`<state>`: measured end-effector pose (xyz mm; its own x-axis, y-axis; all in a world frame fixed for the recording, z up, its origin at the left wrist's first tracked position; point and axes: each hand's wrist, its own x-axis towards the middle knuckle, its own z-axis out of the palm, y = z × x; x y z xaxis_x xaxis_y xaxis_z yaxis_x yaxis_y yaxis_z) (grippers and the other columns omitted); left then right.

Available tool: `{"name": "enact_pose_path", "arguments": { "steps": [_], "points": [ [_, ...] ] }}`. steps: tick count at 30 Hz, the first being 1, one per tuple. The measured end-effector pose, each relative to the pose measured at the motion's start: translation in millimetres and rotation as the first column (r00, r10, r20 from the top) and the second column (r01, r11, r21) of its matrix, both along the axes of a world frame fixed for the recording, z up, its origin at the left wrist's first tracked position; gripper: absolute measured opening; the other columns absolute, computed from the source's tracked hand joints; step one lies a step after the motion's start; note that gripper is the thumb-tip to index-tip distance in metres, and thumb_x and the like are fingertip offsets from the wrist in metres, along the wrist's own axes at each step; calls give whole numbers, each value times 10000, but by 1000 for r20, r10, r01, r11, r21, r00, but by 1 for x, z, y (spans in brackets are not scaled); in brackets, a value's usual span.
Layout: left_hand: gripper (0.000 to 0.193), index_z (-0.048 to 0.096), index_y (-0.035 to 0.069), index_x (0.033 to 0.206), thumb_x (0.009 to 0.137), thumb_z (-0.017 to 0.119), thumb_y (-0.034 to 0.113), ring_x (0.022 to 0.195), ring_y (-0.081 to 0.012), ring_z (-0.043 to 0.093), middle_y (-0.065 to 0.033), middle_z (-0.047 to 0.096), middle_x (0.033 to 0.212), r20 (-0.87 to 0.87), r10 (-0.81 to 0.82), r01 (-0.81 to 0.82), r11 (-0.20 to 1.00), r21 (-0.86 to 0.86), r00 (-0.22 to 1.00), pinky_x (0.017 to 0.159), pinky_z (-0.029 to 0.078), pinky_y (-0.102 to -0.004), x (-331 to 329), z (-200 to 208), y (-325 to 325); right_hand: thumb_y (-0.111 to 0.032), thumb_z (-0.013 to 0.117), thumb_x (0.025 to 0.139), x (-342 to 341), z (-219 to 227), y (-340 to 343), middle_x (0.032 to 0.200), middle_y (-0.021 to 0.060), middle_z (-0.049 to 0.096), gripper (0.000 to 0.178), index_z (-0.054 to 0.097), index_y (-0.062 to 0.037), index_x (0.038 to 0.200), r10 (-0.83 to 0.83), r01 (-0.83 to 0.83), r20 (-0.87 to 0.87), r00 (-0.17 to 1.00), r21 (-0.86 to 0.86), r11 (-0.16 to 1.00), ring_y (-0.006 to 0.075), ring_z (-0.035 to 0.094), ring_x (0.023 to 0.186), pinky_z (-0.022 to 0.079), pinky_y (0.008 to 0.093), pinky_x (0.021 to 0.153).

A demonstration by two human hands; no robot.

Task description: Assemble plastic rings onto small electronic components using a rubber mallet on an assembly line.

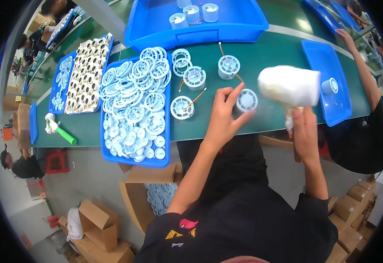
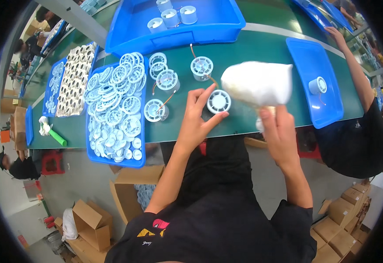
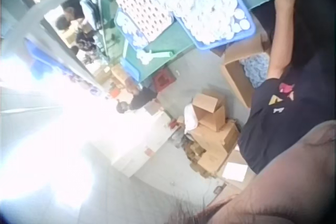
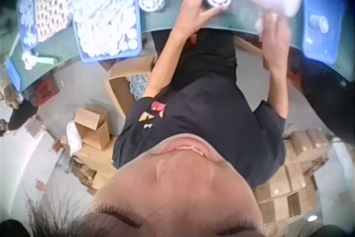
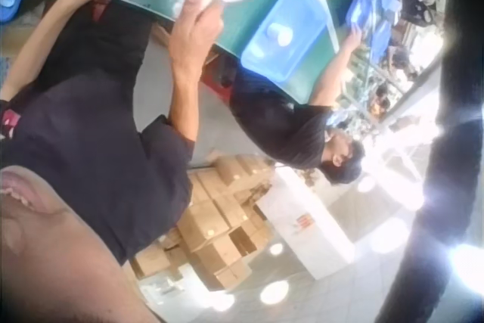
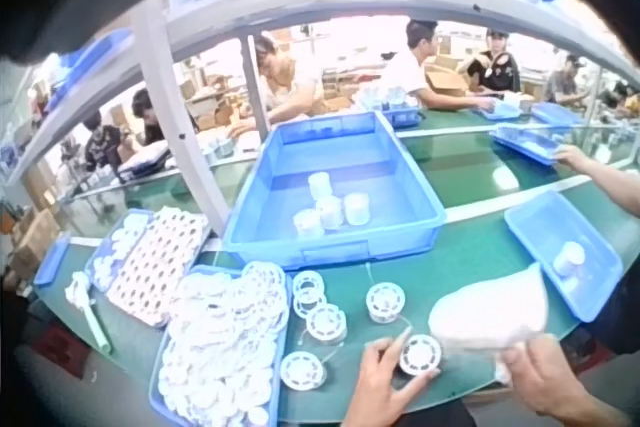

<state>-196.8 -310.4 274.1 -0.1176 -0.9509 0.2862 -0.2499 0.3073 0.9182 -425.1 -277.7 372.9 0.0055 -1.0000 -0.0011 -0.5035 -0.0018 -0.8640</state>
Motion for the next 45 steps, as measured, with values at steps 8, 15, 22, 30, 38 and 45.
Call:
{"name": "enact_pose_path", "arguments": {
  "steps": [8, 15, 22, 30, 38, 45],
  "points": [
    [779, 435, 50, 1560, 881, 786, 205, 1275, -384, 527, -203, 508, 1408, -14, -15, 14, 1000, -25, 1000, 1090, 434, -475, -2, -12, 5, -309, 554, 1113, 0, 0, -3, 796, 207, 679, 344, 594, 23, 1193, -77, 79, -24, 997, 134, 988, 292, 646, 658, 466, 420, 613],
    [716, 403, -1, 1534, 930, 734, 192, 1334, -417, 489, -251, 454, 1444, 104, 12, 1, 992, -124, 995, 1159, 389, -480, -3, -9, 2, -321, 529, 1121, 0, 5, -6, 747, 127, 640, 361, 585, 18, 1235, -35, 35, -34, 999, 7, 999, 182, 599, 644, 457, 377, 598],
    [688, 384, -2, 1543, 965, 703, 188, 1355, -426, 467, -257, 446, 1454, 120, 44, -25, 988, -154, 992, 1162, 375, -483, -8, -12, 2, -365, 527, 1119, -14, -3, -12, 754, 179, 667, 429, 592, 50, 1204, -101, 101, 20, 995, 40, 994, 241, 649, 611, 457, 415, 550],
    [654, 412, -26, 1500, 952, 715, 162, 1298, -441, 497, -266, 510, 1404, 52, 127, -113, 970, -214, 991, 1113, 392, -510, -9, -12, -5, -346, 555, 1109, 1, 7, -20, 770, 209, 669, 364, 589, 16, 1128, -18, 22, -35, 999, 106, 994, 323, 656, 642, 485, 434, 617],
    [624, 381, -30, 1515, 994, 671, 153, 1354, -412, 474, -258, 446, 1454, 69, 104, -94, 986, -134, 992, 1176, 368, -464, -11, -8, 7, -355, 582, 1097, 3, 19, -28, 739, 168, 673, 381, 625, 2, 1225, 134, -120, -217, 967, 76, 990, 266, 642, 621, 473, 397, 627],
    [626, 370, -45, 1508, 991, 666, 147, 1347, -372, 493, -233, 448, 1432, -42, 69, -73, 994, -83, 997, 1165, 394, -447, -11, -11, 1, -362, 588, 1093, -1, 25, -42, 773, 193, 685, 389, 640, -8, 1247, 143, -133, -269, 952, 56, 990, 263, 676, 688, 492, 381, 647]
  ]
}}
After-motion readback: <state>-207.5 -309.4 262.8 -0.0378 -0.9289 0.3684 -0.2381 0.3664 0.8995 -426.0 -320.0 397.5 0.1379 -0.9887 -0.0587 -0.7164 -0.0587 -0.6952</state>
